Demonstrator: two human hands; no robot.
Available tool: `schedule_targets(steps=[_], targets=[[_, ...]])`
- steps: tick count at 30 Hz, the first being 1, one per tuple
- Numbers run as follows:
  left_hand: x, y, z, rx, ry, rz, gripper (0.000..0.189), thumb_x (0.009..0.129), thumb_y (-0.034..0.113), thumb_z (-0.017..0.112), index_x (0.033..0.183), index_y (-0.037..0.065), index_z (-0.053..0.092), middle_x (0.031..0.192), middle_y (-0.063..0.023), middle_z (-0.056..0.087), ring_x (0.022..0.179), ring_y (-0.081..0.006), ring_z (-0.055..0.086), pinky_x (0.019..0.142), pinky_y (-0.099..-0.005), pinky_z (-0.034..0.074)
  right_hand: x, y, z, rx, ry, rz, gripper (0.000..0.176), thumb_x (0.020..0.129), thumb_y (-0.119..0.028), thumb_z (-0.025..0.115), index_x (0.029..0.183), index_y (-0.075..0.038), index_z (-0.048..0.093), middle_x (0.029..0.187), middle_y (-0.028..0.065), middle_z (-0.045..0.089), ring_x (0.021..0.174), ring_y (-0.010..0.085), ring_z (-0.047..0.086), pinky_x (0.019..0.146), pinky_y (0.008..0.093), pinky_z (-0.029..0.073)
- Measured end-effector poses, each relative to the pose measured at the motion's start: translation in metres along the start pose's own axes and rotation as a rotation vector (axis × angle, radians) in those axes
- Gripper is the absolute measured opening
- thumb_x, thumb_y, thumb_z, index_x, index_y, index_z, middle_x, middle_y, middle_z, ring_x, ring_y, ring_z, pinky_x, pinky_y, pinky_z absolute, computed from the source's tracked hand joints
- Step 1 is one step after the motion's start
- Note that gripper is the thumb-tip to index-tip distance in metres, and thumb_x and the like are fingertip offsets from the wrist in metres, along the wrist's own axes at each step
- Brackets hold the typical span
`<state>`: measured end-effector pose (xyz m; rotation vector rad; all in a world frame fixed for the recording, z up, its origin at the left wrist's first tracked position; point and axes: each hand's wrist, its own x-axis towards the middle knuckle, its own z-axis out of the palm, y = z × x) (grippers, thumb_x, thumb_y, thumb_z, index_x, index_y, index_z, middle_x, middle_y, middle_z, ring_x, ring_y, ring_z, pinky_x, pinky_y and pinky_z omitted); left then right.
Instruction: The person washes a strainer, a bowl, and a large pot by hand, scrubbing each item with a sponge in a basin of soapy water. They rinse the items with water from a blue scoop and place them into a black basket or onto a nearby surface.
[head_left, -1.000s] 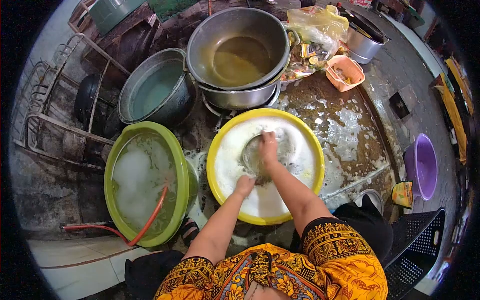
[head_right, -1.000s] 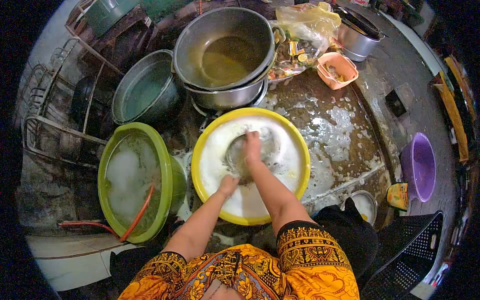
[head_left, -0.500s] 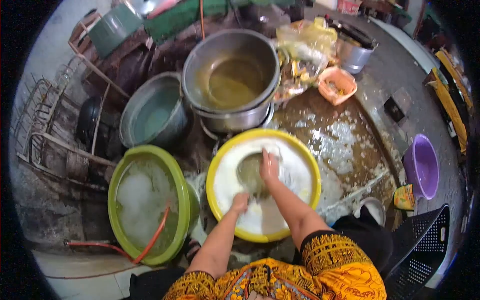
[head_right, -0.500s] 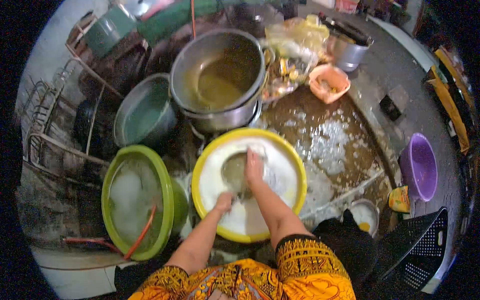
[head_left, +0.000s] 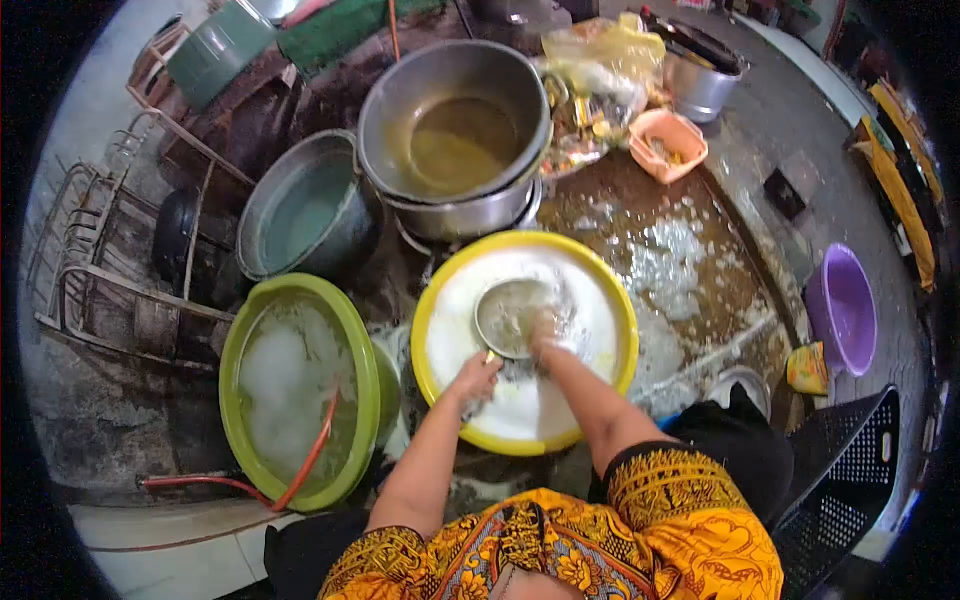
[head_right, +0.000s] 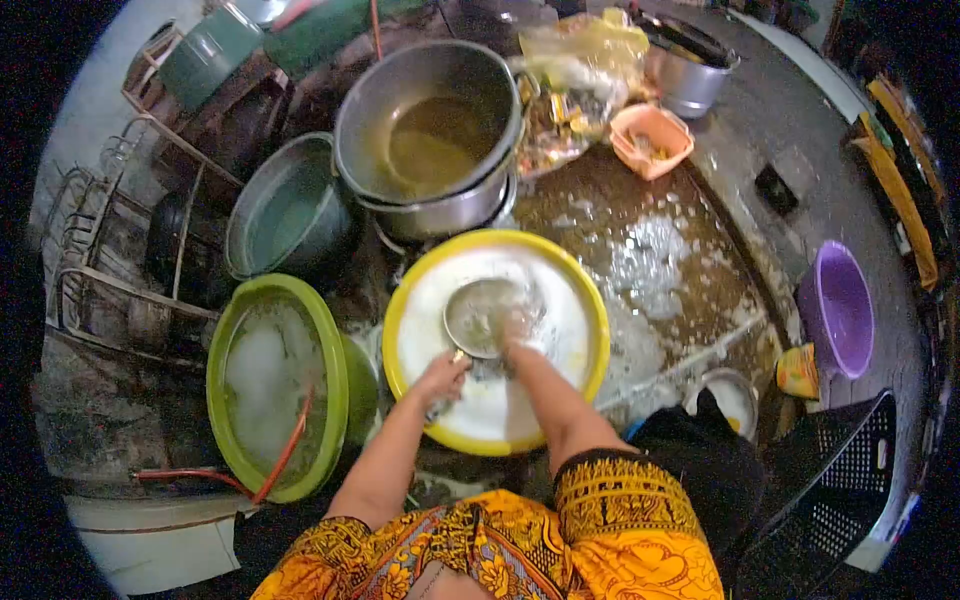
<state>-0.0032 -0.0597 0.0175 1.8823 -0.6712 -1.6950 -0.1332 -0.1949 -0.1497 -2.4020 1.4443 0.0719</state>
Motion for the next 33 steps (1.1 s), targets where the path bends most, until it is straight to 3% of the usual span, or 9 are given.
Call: schedule_targets(steps=[2,4,7,13,18,20,24,26,33], targets=[[-0.023,0.014,0.005,-0.043,0.006,-0.005,0.018,0.091,0.025,0.05,0.098,0.009,0.044,0.065,-0.0049,0.048,0.041,-0.013,0.046,0.033,-0.0292,0.035,-0.022,-0.001,-0.086,0.273,0.385,0.234,0.041,0.075,-0.016,0.062,0.116,-0.016,0.058,0.113,0.0192,0.056,0.104,0.0264,0.057,0.085,0.0374,0.046],[-0.045,0.029,0.009,-0.101,0.011,-0.041,0.026,0.093,0.024,0.05,0.113,0.009,0.041,0.063,-0.0006,0.044,0.044,-0.0096,0.038,0.037,-0.0263,0.032,-0.029,0.01,-0.11,0.182,0.487,0.057,0.041,0.075,-0.02,0.064,0.116,-0.017,0.058,0.105,0.0171,0.062,0.096,0.027,0.061,0.079,0.0365,0.049],[-0.067,0.045,0.013,-0.058,0.07,-0.017,0.025,0.093,0.024,0.049,0.112,0.01,0.042,0.064,-0.0004,0.044,0.045,-0.0089,0.037,0.039,-0.0254,0.031,-0.024,0.009,-0.118,1.333,0.332,0.297,0.029,0.082,-0.027,0.057,0.103,-0.009,0.065,0.093,0.0172,0.063,0.079,0.0268,0.059,0.074,0.0358,0.047],[-0.104,0.057,0.017,0.167,0.19,-0.007,0.022,0.093,0.024,0.049,0.108,0.009,0.044,0.064,-0.0006,0.044,0.046,-0.0102,0.039,0.039,-0.0263,0.033,-0.014,-0.006,-0.136,1.198,0.354,0.241,0.037,0.077,-0.036,0.062,0.092,-0.002,0.067,0.074,0.0078,0.065,0.069,0.0149,0.058,0.068,0.0311,0.047],[-0.117,0.048,0.023,0.107,0.223,-0.024,0.025,0.092,0.024,0.049,0.112,0.008,0.043,0.063,-0.0011,0.044,0.046,-0.011,0.039,0.039,-0.0273,0.034,-0.013,0.0,-0.116,1.465,0.095,0.146,0.018,0.079,-0.012,0.066,0.095,-0.005,0.069,0.085,0.0023,0.067,0.075,0.0108,0.058,0.071,0.0272,0.047],[-0.117,0.036,0.02,0.247,0.301,0.009,0.039,0.09,0.022,0.049,0.122,0.0,0.043,0.077,-0.0132,0.058,0.058,-0.0218,0.055,0.049,-0.0355,0.044,-0.013,0.003,-0.111,1.515,0.05,0.125,0.019,0.078,-0.011,0.066,0.095,-0.005,0.069,0.084,0.0027,0.067,0.075,0.0111,0.058,0.071,0.0269,0.047],[-0.111,0.011,0.009,0.526,0.458,0.331,0.031,0.091,0.022,0.051,0.116,0.004,0.049,0.072,-0.0113,0.058,0.054,-0.0217,0.055,0.049,-0.0371,0.044,-0.019,-0.001,-0.113,1.527,-0.068,0.119,0.019,0.076,-0.01,0.066,0.094,-0.004,0.068,0.083,0.0035,0.066,0.075,0.0116,0.058,0.07,0.0264,0.048],[-0.13,0.024,0.016,0.724,0.641,0.572,0.031,0.09,0.022,0.051,0.111,0.0,0.05,0.086,-0.0233,0.063,0.077,-0.038,0.062,0.068,-0.0445,0.047,-0.018,-0.007,-0.124,1.494,-0.016,0.084,0.016,0.077,-0.008,0.065,0.092,-0.002,0.067,0.081,0.0029,0.065,0.072,0.0115,0.057,0.067,0.026,0.048],[-0.183,0.083,0.024,0.712,0.679,0.399,0.033,0.09,0.018,0.049,0.114,-0.004,0.048,0.098,-0.0323,0.058,0.095,-0.0476,0.054,0.082,-0.0489,0.043,-0.015,-0.031,-0.222,1.472,0.03,0.011,0.017,0.079,-0.017,0.068,0.084,-0.002,0.063,0.075,0.002,0.061,0.066,0.0107,0.055,0.06,0.0241,0.045]])
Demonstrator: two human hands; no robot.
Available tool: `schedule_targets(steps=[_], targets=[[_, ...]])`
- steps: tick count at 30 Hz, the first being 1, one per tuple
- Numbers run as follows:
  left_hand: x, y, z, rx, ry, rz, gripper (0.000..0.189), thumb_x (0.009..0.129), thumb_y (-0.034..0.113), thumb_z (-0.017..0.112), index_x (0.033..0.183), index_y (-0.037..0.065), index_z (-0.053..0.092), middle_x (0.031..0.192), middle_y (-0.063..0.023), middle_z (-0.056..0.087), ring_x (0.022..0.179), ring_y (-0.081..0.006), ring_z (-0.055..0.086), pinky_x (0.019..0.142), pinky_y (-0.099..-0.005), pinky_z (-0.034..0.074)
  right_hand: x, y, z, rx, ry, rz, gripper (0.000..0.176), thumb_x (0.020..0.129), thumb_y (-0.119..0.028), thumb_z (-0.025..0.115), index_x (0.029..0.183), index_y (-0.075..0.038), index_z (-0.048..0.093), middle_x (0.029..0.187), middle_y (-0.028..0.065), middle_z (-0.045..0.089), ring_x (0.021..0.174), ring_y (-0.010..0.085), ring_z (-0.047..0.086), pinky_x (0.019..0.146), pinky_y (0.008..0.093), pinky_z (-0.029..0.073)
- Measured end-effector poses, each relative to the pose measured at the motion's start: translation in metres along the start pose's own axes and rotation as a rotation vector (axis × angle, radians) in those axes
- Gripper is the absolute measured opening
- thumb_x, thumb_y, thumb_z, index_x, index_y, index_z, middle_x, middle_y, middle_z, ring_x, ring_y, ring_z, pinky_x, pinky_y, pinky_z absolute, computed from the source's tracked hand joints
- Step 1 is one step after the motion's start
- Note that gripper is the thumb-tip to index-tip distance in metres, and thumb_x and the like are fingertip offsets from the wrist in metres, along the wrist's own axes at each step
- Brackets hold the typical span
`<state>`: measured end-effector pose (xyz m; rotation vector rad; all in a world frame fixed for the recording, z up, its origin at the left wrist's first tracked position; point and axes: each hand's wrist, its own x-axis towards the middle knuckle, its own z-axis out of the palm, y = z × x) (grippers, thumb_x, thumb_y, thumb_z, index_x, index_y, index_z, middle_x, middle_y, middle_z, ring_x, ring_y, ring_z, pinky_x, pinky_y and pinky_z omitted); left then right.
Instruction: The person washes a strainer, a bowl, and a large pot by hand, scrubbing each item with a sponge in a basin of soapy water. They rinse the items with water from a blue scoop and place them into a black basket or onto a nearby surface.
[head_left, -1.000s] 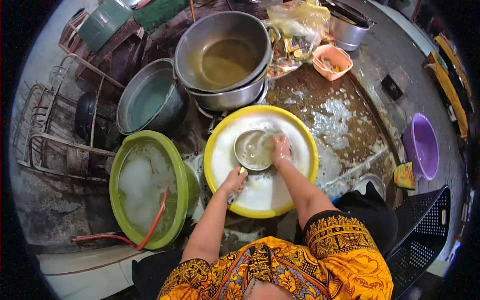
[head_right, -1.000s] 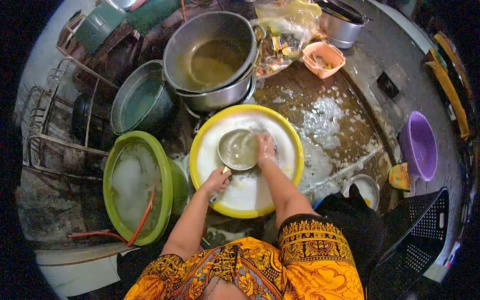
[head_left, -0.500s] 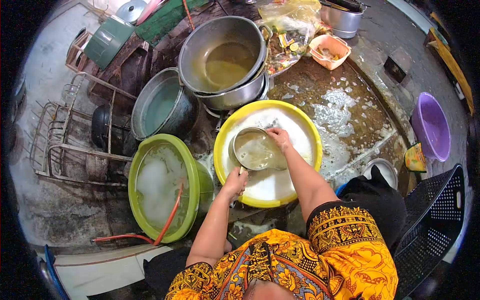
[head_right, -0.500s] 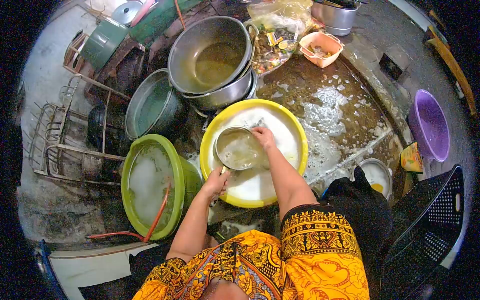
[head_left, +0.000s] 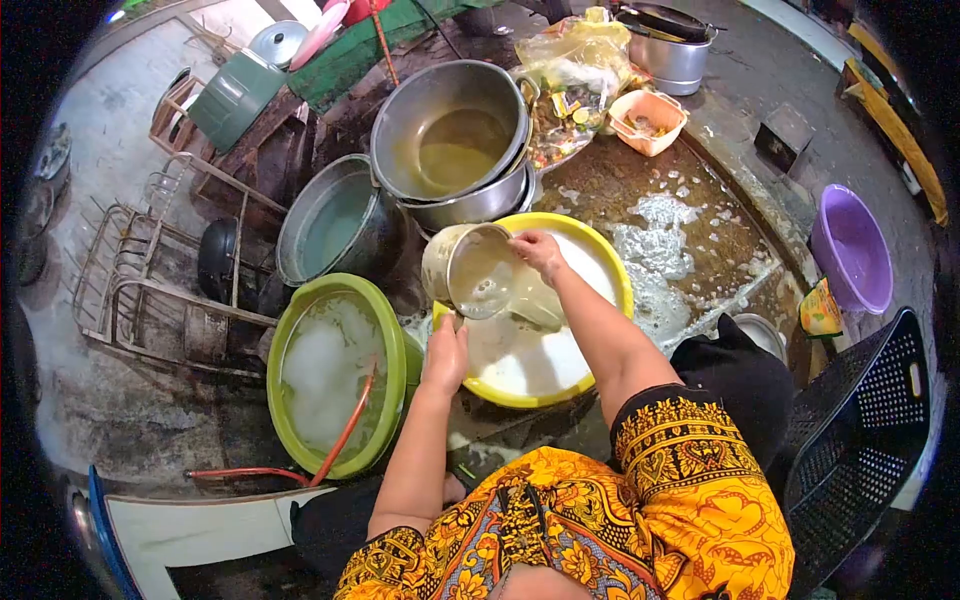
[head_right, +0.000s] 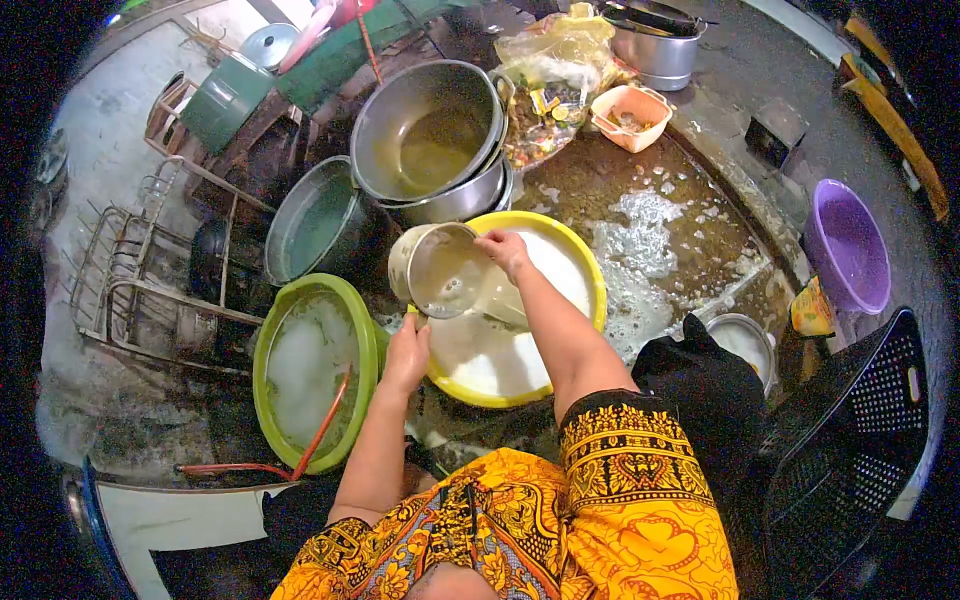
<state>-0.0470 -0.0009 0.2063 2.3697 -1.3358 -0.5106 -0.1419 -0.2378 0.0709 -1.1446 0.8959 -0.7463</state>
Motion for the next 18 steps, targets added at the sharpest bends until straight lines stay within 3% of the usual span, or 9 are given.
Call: schedule_targets(steps=[4,6,7,8,9,12,16,17,18], targets=[[0.002,0.006,-0.019,0.074,0.118,0.164,0.025,0.089,0.013,0.048,0.108,-0.002,0.044,0.085,-0.0305,0.059,0.083,-0.0476,0.056,0.073,-0.0523,0.044,0.002,-0.071,-0.01,-0.259,-0.234,0.091,0.033,0.081,-0.037,0.067,0.095,-0.007,0.065,0.082,0.0049,0.064,0.069,0.0144,0.06,0.062,0.0257,0.051],[0.001,0.014,-0.028,0.151,0.196,0.201,0.02,0.09,0.013,0.046,0.106,0.001,0.044,0.08,-0.0283,0.059,0.08,-0.0459,0.057,0.07,-0.0523,0.044,0.009,-0.115,-0.025,-0.984,-0.382,-0.112,0.029,0.074,-0.029,0.072,0.098,-0.012,0.068,0.093,0.0087,0.067,0.083,0.0233,0.063,0.075,0.039,0.05],[0.0,0.017,-0.032,0.255,0.192,0.133,0.018,0.091,0.015,0.044,0.104,0.003,0.046,0.081,-0.0255,0.059,0.079,-0.0433,0.058,0.068,-0.051,0.045,0.042,-0.105,-0.04,-1.292,-0.526,-0.369,0.034,0.074,-0.033,0.071,0.103,-0.015,0.067,0.097,0.009,0.068,0.09,0.0272,0.062,0.08,0.041,0.049],[-0.001,0.014,-0.032,0.253,0.19,0.135,0.018,0.091,0.015,0.044,0.104,0.003,0.046,0.081,-0.0255,0.059,0.079,-0.0433,0.058,0.068,-0.051,0.045,0.08,-0.095,-0.059,-1.42,-0.566,-0.185,0.049,0.071,-0.033,0.074,0.115,-0.016,0.062,0.112,0.0071,0.064,0.105,0.0256,0.057,0.091,0.0389,0.045],[0.001,0.008,-0.032,0.258,0.255,0.196,0.018,0.092,0.017,0.042,0.103,0.004,0.046,0.084,-0.0243,0.059,0.08,-0.0423,0.058,0.068,-0.0502,0.045,0.033,-0.151,-0.064,-1.524,-0.556,-0.259,0.042,0.069,-0.037,0.076,0.1,-0.009,0.068,0.099,0.0113,0.067,0.09,0.027,0.061,0.079,0.0383,0.049],[-0.007,0.022,-0.037,0.292,0.311,0.268,0.018,0.092,0.018,0.041,0.102,0.004,0.048,0.091,-0.0219,0.058,0.081,-0.0406,0.058,0.067,-0.0487,0.046,0.016,-0.221,-0.09,-1.855,-0.687,-0.02,0.058,0.068,-0.031,0.076,0.12,-0.014,0.058,0.114,0.0084,0.061,0.101,0.0224,0.058,0.087,0.0373,0.046],[-0.008,0.02,-0.027,0.363,0.42,0.299,0.016,0.089,0.01,0.043,0.101,0.004,0.052,0.089,-0.0204,0.055,0.08,-0.0389,0.058,0.068,-0.0457,0.048,-0.016,-0.232,-0.171,-1.808,-0.561,-0.299,0.061,0.072,-0.031,0.073,0.126,-0.013,0.052,0.12,0.0098,0.059,0.103,0.0244,0.057,0.088,0.0384,0.045],[-0.002,0.006,-0.018,0.297,0.454,0.456,0.018,0.087,0.008,0.046,0.102,0.003,0.052,0.092,-0.0217,0.056,0.079,-0.041,0.057,0.07,-0.0457,0.047,-0.004,-0.192,-0.228,-1.285,-0.435,-0.279,0.062,0.076,-0.03,0.071,0.13,-0.01,0.047,0.126,0.0104,0.055,0.106,0.0273,0.056,0.089,0.0409,0.044],[0.001,0.01,-0.013,0.075,0.332,0.212,0.021,0.084,0.009,0.049,0.104,0.001,0.051,0.094,-0.0242,0.058,0.083,-0.0431,0.057,0.073,-0.0463,0.046,-0.074,-0.212,-0.231,-1.17,-0.382,-0.383,0.06,0.079,-0.031,0.069,0.13,-0.008,0.047,0.125,0.0086,0.055,0.099,0.0231,0.058,0.084,0.0377,0.047]])
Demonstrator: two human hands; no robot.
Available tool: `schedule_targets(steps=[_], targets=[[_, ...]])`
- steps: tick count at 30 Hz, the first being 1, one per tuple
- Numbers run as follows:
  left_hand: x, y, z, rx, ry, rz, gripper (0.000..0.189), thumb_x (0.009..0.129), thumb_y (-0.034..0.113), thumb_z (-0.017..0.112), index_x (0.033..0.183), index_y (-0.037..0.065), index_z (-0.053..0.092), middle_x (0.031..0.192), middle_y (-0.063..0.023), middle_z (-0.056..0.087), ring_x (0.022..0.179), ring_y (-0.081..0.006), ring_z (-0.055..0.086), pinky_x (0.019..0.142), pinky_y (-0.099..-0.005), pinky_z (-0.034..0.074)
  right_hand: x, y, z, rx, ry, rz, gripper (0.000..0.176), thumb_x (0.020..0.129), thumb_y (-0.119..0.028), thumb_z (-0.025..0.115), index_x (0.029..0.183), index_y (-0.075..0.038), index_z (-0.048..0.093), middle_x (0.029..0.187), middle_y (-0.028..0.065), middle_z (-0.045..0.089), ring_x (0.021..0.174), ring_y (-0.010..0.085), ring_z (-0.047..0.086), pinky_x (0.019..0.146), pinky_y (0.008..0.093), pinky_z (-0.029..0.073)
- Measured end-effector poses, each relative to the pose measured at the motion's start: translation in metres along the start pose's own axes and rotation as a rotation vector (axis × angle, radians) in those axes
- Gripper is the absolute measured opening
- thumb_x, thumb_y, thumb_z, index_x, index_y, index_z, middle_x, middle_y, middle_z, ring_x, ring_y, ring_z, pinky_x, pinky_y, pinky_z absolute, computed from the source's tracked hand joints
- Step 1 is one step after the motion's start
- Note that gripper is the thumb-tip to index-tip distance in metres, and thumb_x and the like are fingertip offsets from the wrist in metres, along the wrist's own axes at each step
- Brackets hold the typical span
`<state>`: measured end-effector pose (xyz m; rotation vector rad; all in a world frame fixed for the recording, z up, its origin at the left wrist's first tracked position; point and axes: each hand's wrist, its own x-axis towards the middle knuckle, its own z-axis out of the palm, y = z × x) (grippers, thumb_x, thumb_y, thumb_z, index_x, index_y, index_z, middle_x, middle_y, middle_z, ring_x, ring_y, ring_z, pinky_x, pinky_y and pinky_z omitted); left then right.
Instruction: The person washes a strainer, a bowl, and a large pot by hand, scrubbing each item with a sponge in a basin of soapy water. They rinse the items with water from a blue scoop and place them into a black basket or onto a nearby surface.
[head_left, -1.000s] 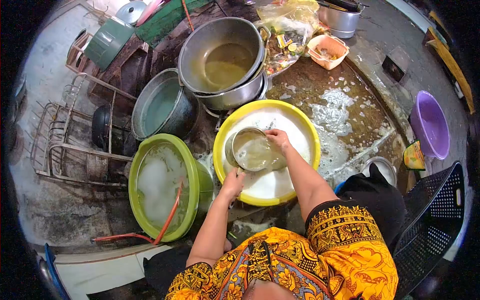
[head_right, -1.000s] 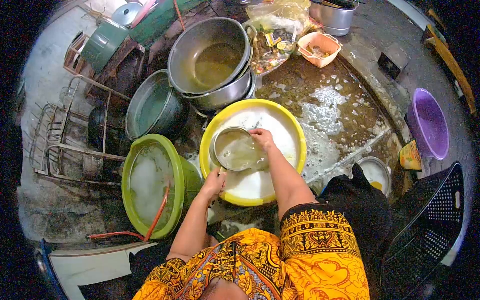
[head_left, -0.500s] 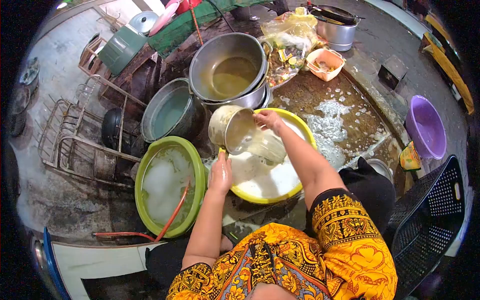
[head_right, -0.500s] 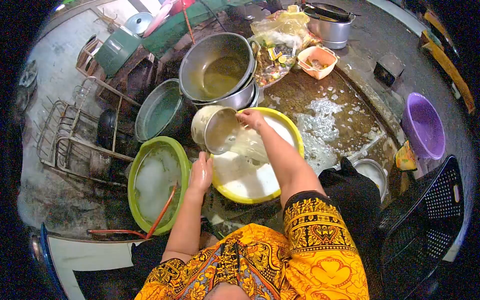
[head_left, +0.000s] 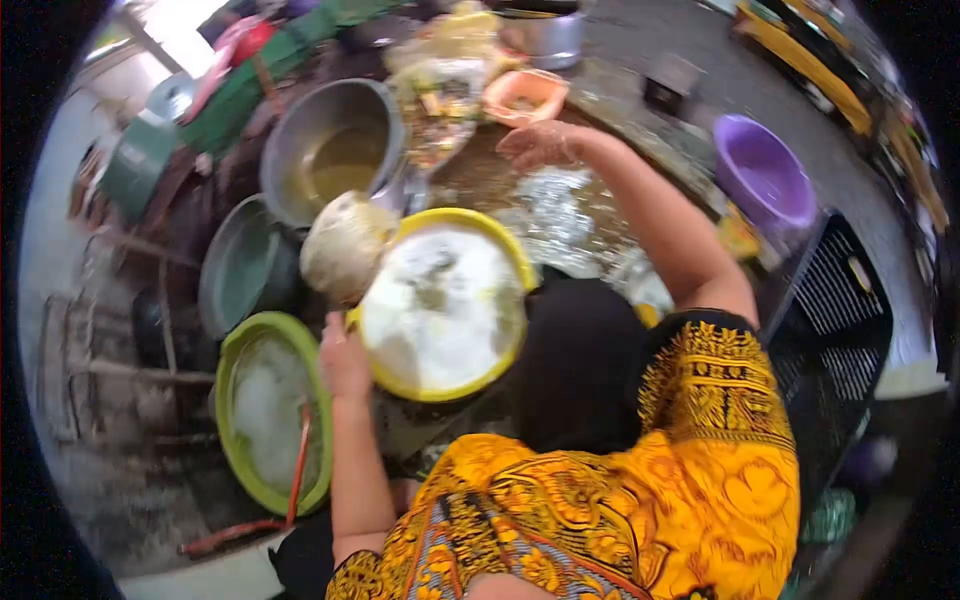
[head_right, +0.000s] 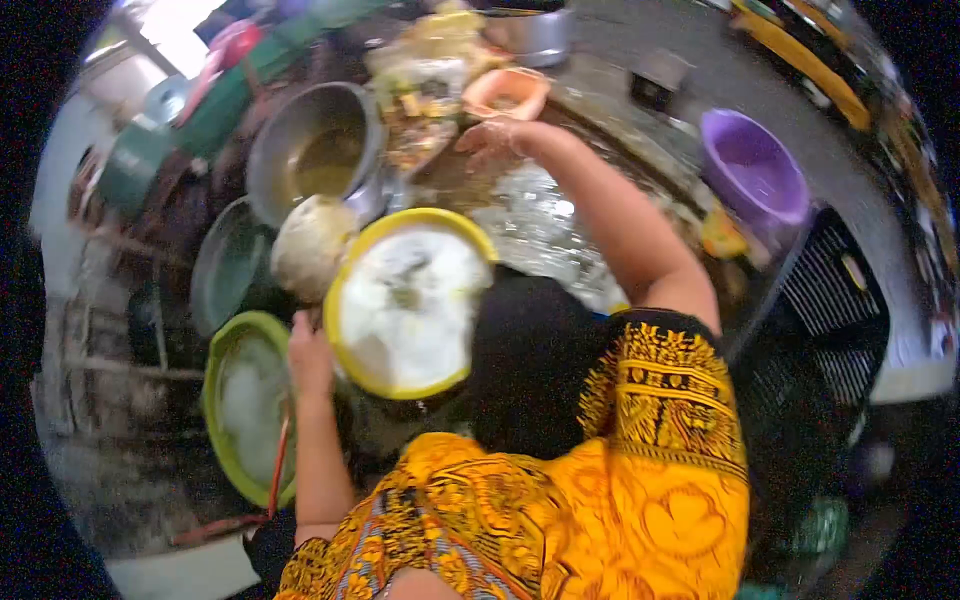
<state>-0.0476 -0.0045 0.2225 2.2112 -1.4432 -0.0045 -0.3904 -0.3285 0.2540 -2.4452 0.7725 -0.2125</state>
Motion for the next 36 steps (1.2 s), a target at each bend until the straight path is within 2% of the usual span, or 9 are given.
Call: schedule_targets(steps=[3,4,6,7,9,17,26,30,36], targets=[[0.004,-0.011,0.014,-0.136,-0.286,-0.087,0.03,0.085,0.017,0.054,0.108,-0.001,0.048,0.091,-0.0265,0.061,0.086,-0.0436,0.058,0.075,-0.0461,0.043,-0.124,0.02,0.027,0.304,0.225,0.315,0.054,0.082,-0.033,0.065,0.128,-0.01,0.051,0.115,0.0068,0.061,0.082,0.0119,0.058,0.066,0.0284,0.05],[0.01,-0.072,0.059,-0.349,-0.233,0.114,0.032,0.087,0.021,0.053,0.111,0.001,0.048,0.076,-0.0174,0.062,0.066,-0.0351,0.059,0.06,-0.0426,0.046,-0.158,0.057,0.049,0.34,0.263,0.473,0.051,0.08,-0.034,0.066,0.124,-0.011,0.055,0.111,0.0077,0.062,0.079,0.0139,0.06,0.063,0.03,0.049],[0.003,-0.003,0.022,-0.552,-0.559,-0.56,0.026,0.09,0.026,0.051,0.106,0.005,0.049,0.063,-0.0047,0.05,0.047,-0.0176,0.048,0.041,-0.0322,0.039,-0.227,0.075,0.098,0.357,0.548,0.713,0.039,0.074,-0.031,0.067,0.105,-0.007,0.065,0.087,0.0078,0.067,0.07,0.0159,0.061,0.057,0.0309,0.049],[0.003,0.0,0.027,-0.538,-0.57,-0.556,0.026,0.09,0.026,0.051,0.106,0.005,0.049,0.063,-0.0047,0.05,0.047,-0.0176,0.048,0.041,-0.0322,0.039,-0.25,0.084,0.123,0.158,0.546,0.894,0.031,0.074,-0.028,0.066,0.094,-0.005,0.066,0.076,0.0087,0.066,0.068,0.016,0.061,0.056,0.0313,0.049],[0.003,0.002,0.035,-0.699,-0.643,-0.701,0.019,0.092,0.029,0.048,0.098,0.011,0.048,0.058,0.0025,0.037,0.041,-0.0064,0.032,0.034,-0.0218,0.027,-0.286,0.106,0.176,0.254,0.36,1.014,0.03,0.074,-0.029,0.066,0.092,-0.004,0.066,0.077,0.0129,0.067,0.074,0.0226,0.064,0.063,0.0348,0.051],[0.002,0.031,0.045,-0.914,-0.796,-0.727,0.022,0.092,0.033,0.053,0.088,0.014,0.044,0.059,0.0042,0.037,0.04,-0.0055,0.029,0.036,-0.0209,0.024,-0.276,0.096,0.295,0.118,0.241,1.247,0.061,0.063,-0.034,0.076,0.111,-0.002,0.057,0.117,0.0236,0.055,0.108,0.0365,0.053,0.092,0.0413,0.044],[0.01,0.054,0.059,-0.968,-0.838,-0.7,0.028,0.087,0.027,0.063,0.094,0.012,0.04,0.057,0.0045,0.033,0.042,-0.0053,0.028,0.038,-0.0216,0.023,-0.284,0.121,0.313,0.193,0.687,1.214,0.047,0.058,-0.022,0.075,0.098,-0.003,0.057,0.102,0.0198,0.055,0.098,0.0355,0.052,0.087,0.0413,0.044],[0.01,0.057,0.076,-0.879,-0.836,-0.647,0.024,0.089,0.027,0.06,0.091,0.012,0.041,0.057,0.0043,0.035,0.042,-0.0056,0.029,0.037,-0.0218,0.024,-0.183,0.031,0.207,0.489,1.148,0.783,0.041,0.069,-0.017,0.069,0.102,-0.001,0.052,0.097,0.015,0.053,0.096,0.0284,0.053,0.085,0.0383,0.044],[0.004,0.084,0.102,-0.777,-0.876,-0.568,0.029,0.093,0.038,0.051,0.082,0.013,0.041,0.053,0.0029,0.035,0.04,-0.0077,0.03,0.036,-0.0224,0.024,-0.028,-0.012,0.166,0.459,1.006,0.162,0.044,0.076,-0.02,0.069,0.113,-0.004,0.05,0.106,0.0175,0.047,0.1,0.0337,0.049,0.091,0.0387,0.042]])
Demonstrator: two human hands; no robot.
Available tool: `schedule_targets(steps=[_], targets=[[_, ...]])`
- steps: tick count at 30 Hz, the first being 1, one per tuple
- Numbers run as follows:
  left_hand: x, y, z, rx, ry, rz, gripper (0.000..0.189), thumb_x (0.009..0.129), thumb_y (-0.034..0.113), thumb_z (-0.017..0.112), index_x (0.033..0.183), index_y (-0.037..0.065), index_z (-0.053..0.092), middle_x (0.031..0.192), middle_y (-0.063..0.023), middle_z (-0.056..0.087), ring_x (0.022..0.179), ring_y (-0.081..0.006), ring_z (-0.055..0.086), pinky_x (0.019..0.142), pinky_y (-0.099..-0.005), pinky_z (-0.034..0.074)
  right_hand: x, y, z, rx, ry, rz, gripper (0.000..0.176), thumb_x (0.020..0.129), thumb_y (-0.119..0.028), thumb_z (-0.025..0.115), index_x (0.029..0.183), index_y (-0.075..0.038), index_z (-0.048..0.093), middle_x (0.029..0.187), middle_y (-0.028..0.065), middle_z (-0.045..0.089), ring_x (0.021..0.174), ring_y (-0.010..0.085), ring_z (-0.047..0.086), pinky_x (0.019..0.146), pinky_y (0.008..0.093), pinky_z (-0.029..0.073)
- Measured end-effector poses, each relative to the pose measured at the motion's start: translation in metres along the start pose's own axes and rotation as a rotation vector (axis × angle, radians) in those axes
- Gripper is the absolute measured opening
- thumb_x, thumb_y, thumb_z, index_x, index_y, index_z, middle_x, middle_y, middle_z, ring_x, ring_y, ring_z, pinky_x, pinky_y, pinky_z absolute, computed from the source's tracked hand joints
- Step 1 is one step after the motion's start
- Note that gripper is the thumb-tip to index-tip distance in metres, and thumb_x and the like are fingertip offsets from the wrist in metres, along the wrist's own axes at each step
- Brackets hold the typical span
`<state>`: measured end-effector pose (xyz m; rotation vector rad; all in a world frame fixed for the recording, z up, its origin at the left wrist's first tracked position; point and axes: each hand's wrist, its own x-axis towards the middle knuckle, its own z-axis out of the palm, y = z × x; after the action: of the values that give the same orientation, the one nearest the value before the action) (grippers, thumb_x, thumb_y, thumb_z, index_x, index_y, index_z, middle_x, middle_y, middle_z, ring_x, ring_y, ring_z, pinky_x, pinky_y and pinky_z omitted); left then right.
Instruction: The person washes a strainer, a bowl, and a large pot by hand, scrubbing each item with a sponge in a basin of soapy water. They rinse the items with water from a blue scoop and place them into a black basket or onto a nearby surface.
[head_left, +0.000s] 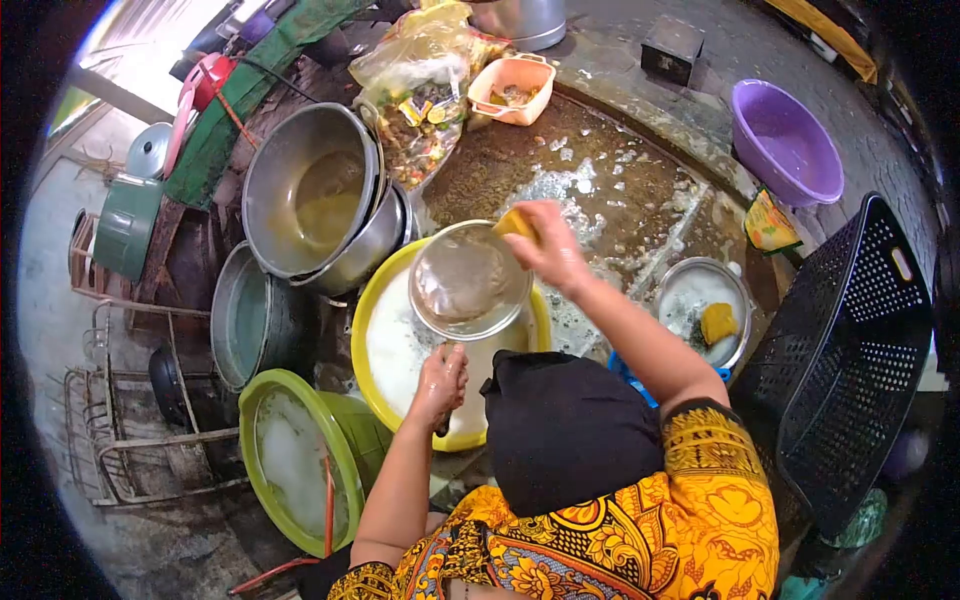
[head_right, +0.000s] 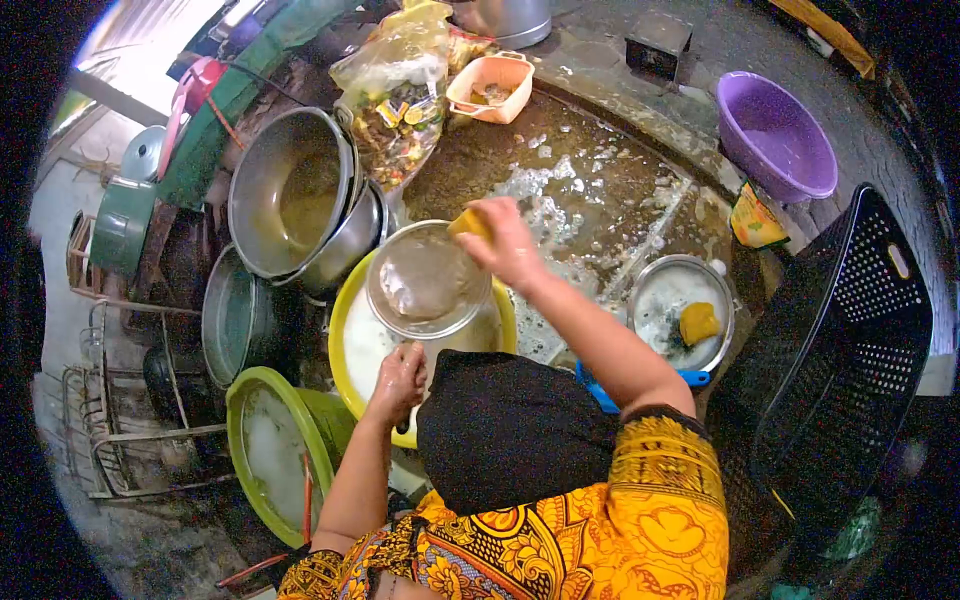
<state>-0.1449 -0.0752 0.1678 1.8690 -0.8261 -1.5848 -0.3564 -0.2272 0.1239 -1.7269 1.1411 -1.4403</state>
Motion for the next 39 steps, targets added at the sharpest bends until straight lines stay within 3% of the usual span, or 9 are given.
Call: schedule_targets(steps=[11,14,17,23,28,32,33,35,39], targets=[[0.009,0.015,0.002,0.089,0.025,0.026,0.027,0.094,0.034,0.048,0.08,0.011,0.043,0.056,0.002,0.039,0.041,-0.009,0.032,0.037,-0.0247,0.026,0.047,-0.022,0.066,-0.39,-0.073,-0.83,0.042,0.073,-0.017,0.06,0.114,-0.008,0.052,0.112,0.0127,0.052,0.098,0.0286,0.051,0.086,0.0388,0.044],[0.016,0.009,0.007,0.271,-0.001,0.288,0.031,0.093,0.036,0.049,0.078,0.009,0.046,0.057,0.0015,0.04,0.044,-0.0087,0.034,0.04,-0.0248,0.027,0.045,-0.04,0.071,-0.354,-0.198,-0.999,0.038,0.076,-0.012,0.052,0.112,-0.003,0.052,0.112,0.0143,0.054,0.098,0.0282,0.055,0.088,0.0382,0.045],[0.015,0.01,0.007,0.075,0.031,0.127,0.025,0.093,0.032,0.049,0.079,0.013,0.041,0.052,0.0048,0.036,0.037,-0.0064,0.031,0.033,-0.0221,0.025,0.048,-0.013,0.065,-0.525,-0.058,-0.808,0.037,0.076,-0.013,0.052,0.112,-0.003,0.053,0.123,0.0155,0.052,0.106,0.0285,0.054,0.091,0.0373,0.044],[0.012,0.012,0.008,-0.059,0.108,0.115,0.025,0.095,0.032,0.048,0.079,0.013,0.041,0.053,0.0053,0.036,0.037,-0.0056,0.03,0.033,-0.0221,0.026,0.013,0.026,0.047,-0.272,0.007,-0.095,0.023,0.079,-0.011,0.061,0.095,-0.002,0.047,0.094,0.0198,0.048,0.088,0.0391,0.052,0.075,0.0435,0.044],[0.021,0.004,-0.001,-0.017,0.089,0.165,0.027,0.095,0.033,0.048,0.079,0.012,0.042,0.054,0.005,0.037,0.037,-0.0062,0.031,0.033,-0.0232,0.028,-0.019,0.039,0.056,-0.118,0.068,0.064,0.027,0.076,-0.007,0.064,0.095,-0.002,0.045,0.095,0.0196,0.046,0.088,0.0398,0.05,0.074,0.0427,0.044],[0.021,-0.015,0.003,0.078,0.029,0.046,0.028,0.094,0.033,0.049,0.078,0.01,0.044,0.054,0.0023,0.039,0.038,-0.0078,0.033,0.034,-0.0241,0.027,0.013,0.022,0.04,-0.255,0.03,-0.163,0.029,0.073,-0.005,0.062,0.098,-0.003,0.047,0.1,0.0191,0.048,0.094,0.0386,0.049,0.078,0.0421,0.044],[0.021,-0.014,0.003,0.213,0.002,0.266,0.028,0.094,0.034,0.049,0.079,0.01,0.044,0.054,0.0022,0.039,0.038,-0.0077,0.032,0.034,-0.0243,0.026,0.02,0.011,0.04,-0.233,-0.057,-0.282,0.026,0.075,-0.006,0.059,0.098,-0.002,0.048,0.103,0.0187,0.049,0.096,0.0372,0.05,0.08,0.0412,0.045],[0.009,0.004,0.008,0.177,0.033,0.018,0.032,0.092,0.032,0.05,0.075,0.006,0.048,0.055,0.0003,0.04,0.049,-0.0127,0.042,0.043,-0.0303,0.033,0.026,0.0,0.05,-0.253,-0.224,-0.569,0.021,0.079,-0.008,0.053,0.098,-0.002,0.049,0.109,0.018,0.05,0.099,0.034,0.051,0.081,0.0392,0.048],[0.009,0.003,0.014,0.23,0.004,0.134,0.034,0.091,0.036,0.051,0.079,0.004,0.051,0.058,0.0008,0.041,0.054,-0.0104,0.038,0.049,-0.0292,0.033,0.0,-0.041,0.079,-0.235,-0.6,-0.911,0.021,0.079,-0.013,0.05,0.097,-0.003,0.051,0.114,0.0158,0.049,0.103,0.0284,0.053,0.079,0.0351,0.051]])
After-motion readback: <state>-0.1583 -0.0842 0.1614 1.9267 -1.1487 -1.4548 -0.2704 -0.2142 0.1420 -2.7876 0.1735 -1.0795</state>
